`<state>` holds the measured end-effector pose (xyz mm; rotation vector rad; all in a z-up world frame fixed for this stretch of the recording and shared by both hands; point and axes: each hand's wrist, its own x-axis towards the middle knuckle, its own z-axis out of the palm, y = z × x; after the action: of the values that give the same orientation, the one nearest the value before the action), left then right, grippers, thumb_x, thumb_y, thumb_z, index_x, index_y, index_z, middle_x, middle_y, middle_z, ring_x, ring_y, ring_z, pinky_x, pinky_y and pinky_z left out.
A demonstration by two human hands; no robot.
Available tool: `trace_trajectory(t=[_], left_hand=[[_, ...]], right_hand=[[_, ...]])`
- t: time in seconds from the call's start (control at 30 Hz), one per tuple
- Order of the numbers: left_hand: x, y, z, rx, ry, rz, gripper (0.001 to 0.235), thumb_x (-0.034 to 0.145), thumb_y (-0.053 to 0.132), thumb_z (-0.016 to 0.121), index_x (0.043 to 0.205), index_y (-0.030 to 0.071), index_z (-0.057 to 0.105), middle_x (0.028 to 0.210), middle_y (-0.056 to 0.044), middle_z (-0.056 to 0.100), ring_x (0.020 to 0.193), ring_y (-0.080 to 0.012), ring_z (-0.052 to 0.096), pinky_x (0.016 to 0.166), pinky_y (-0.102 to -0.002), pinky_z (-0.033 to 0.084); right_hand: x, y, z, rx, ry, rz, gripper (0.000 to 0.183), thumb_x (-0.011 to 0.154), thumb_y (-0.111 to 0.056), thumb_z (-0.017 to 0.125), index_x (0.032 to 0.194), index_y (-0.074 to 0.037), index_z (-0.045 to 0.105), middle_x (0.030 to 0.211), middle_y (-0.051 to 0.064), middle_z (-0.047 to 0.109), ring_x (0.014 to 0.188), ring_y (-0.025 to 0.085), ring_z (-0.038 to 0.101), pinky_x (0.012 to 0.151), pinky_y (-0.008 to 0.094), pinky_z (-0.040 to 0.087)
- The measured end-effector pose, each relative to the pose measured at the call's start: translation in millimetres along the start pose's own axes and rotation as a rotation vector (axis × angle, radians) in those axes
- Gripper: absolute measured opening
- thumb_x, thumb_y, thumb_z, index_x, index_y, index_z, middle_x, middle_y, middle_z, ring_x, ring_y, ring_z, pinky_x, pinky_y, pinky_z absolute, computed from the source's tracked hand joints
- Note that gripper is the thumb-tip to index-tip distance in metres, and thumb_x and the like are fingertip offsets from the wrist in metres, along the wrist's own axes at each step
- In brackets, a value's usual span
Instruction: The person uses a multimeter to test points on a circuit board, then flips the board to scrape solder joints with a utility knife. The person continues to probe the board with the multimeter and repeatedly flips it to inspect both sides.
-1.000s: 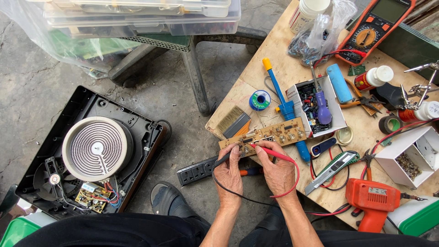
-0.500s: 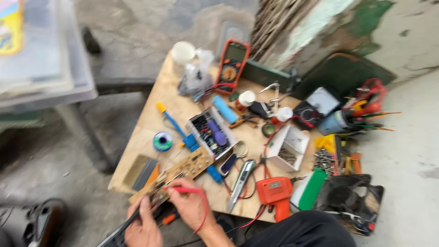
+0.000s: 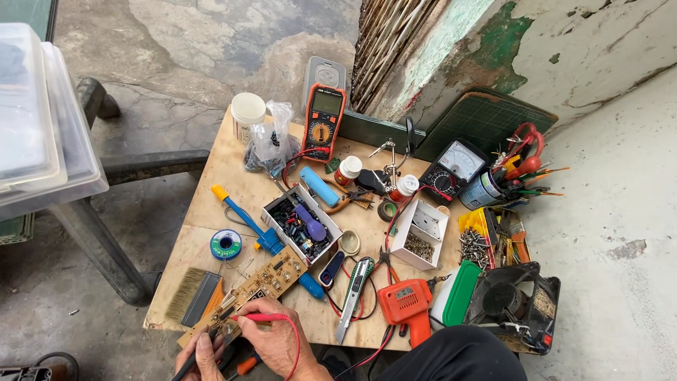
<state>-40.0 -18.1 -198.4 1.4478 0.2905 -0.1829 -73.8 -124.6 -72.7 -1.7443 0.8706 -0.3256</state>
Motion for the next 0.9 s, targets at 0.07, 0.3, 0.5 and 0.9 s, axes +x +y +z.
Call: trace_trajectory(t=[0.07, 0.3, 0.5, 0.9], left_hand=[[0.4, 1.6, -0.5, 0.005, -0.005, 0.006, 0.038, 0.117, 0.030, 0.069, 0.136, -0.003, 0.071, 0.118, -0.021, 0.076, 0.092, -0.0248, 0.076, 0.086, -0.030, 0.063], [0.4, 22.2, 0.7, 0.130, -0.008, -0.048, 0.046, 0.116, 0.034, 0.069, 0.135, -0.008, 0.072, 0.113, -0.024, 0.076, 0.090, -0.0290, 0.076, 0.084, -0.035, 0.065], [-16.4, 54.5, 16.0, 0.058, 0.079, -0.021, 0.021, 0.111, 0.020, 0.070, 0.117, 0.003, 0.080, 0.096, -0.014, 0.079, 0.085, -0.0208, 0.078, 0.080, -0.028, 0.062], [-25.7, 91.6, -0.7, 0.061, -0.056, -0.139, 0.039, 0.106, 0.038, 0.063, 0.127, 0.009, 0.079, 0.119, -0.008, 0.084, 0.107, -0.0213, 0.085, 0.096, -0.034, 0.068]], right_hand=[[-0.8, -2.9, -1.3, 0.011, -0.016, 0.029, 0.006, 0.099, -0.019, 0.076, 0.103, -0.017, 0.080, 0.103, -0.001, 0.082, 0.095, 0.012, 0.076, 0.081, 0.029, 0.064], [-1.0, -2.3, 0.9, -0.009, 0.030, -0.045, 0.005, 0.096, -0.014, 0.077, 0.100, -0.016, 0.080, 0.098, -0.001, 0.081, 0.094, 0.013, 0.076, 0.085, 0.028, 0.063], [4.9, 14.4, 3.6, -0.016, 0.006, -0.107, 0.011, 0.097, -0.013, 0.073, 0.097, -0.017, 0.083, 0.098, -0.004, 0.083, 0.096, 0.009, 0.075, 0.089, 0.026, 0.059], [-2.0, -4.8, 1.1, -0.105, -0.028, -0.087, 0.007, 0.100, -0.017, 0.077, 0.104, -0.014, 0.081, 0.099, -0.001, 0.082, 0.091, 0.010, 0.076, 0.082, 0.027, 0.063]])
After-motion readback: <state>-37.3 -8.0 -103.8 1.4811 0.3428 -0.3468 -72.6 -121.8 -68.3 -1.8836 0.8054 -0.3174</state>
